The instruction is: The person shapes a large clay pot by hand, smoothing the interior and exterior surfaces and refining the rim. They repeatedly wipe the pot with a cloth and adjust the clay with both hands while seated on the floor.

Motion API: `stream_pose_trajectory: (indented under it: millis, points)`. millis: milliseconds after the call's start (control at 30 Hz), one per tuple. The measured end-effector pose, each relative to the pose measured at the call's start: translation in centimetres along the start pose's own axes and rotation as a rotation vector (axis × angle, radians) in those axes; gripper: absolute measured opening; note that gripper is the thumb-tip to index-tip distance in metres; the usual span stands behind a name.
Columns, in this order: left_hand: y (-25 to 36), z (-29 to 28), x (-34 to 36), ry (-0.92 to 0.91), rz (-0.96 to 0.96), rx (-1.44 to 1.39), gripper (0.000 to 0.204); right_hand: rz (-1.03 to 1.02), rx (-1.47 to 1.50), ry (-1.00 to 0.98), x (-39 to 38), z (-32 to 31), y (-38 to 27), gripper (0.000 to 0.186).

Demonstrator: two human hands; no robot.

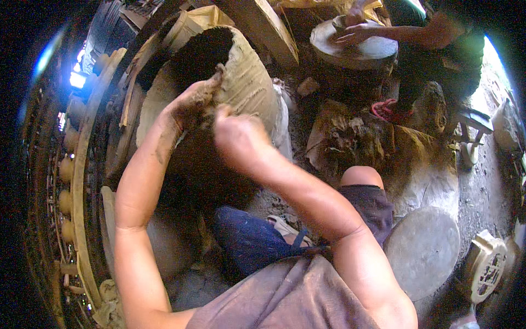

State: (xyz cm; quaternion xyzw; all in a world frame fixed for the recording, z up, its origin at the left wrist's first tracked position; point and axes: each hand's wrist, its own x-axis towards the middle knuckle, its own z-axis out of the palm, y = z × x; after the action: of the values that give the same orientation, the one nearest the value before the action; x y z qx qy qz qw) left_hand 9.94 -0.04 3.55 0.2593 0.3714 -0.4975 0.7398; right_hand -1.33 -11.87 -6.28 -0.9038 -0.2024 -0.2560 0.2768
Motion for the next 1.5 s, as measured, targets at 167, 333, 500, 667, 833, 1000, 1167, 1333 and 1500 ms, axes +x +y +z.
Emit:
stream_pose_trajectory:
  millis: [167, 333, 500, 667, 833, 1000, 1167, 1333, 1500]
  points:
    - [-1.1, -0.3, -2.3, -0.191, 0.088, 0.456, 0.056, 0.069, 0.249, 0.144, 0.5, -1.9, 1.6, 0.036]
    - [-1.3, -0.1, -2.2, 0.058, 0.531, 1.47, 0.057, 0.238, 0.014, 0.042, 3.5, -2.0, 6.1, 0.015]
    - [-1.2, 0.8, -0.2, 0.103, 0.663, 1.343, 0.057, -0.117, 0.241, 0.136, -0.6, -0.4, -2.0, 0.042]
    - [-1.5, 0.1, -2.3, -0.168, 0.484, 1.314, 0.052, 0.268, 0.152, -0.023, 2.3, -1.3, 6.0, 0.018]
    - [-2.0, 0.8, -1.4, 0.05, 0.572, 1.355, 0.047, 0.087, -0.062, 0.109, 2.2, -0.8, 3.5, 0.017]
    - [-2.3, 1.9, -1.0, 0.157, 0.671, 1.369, 0.048, -0.182, 0.449, 0.091, -0.6, -0.9, -3.0, 0.02]
    - [-1.4, 0.9, -2.6, 0.074, 0.597, 1.682, 0.04, 0.291, -0.068, 0.06, 3.3, -0.9, 7.0, 0.008]
    - [0.0, -0.4, -0.5, -0.161, 0.486, 1.279, 0.04, -0.064, -0.045, 0.165, 0.0, 0.6, -0.8, 0.03]
    - [0.3, -0.6, -1.3, -0.184, 0.574, 1.477, 0.056, 0.042, 0.207, 0.117, 0.3, -2.0, -0.8, 0.027]
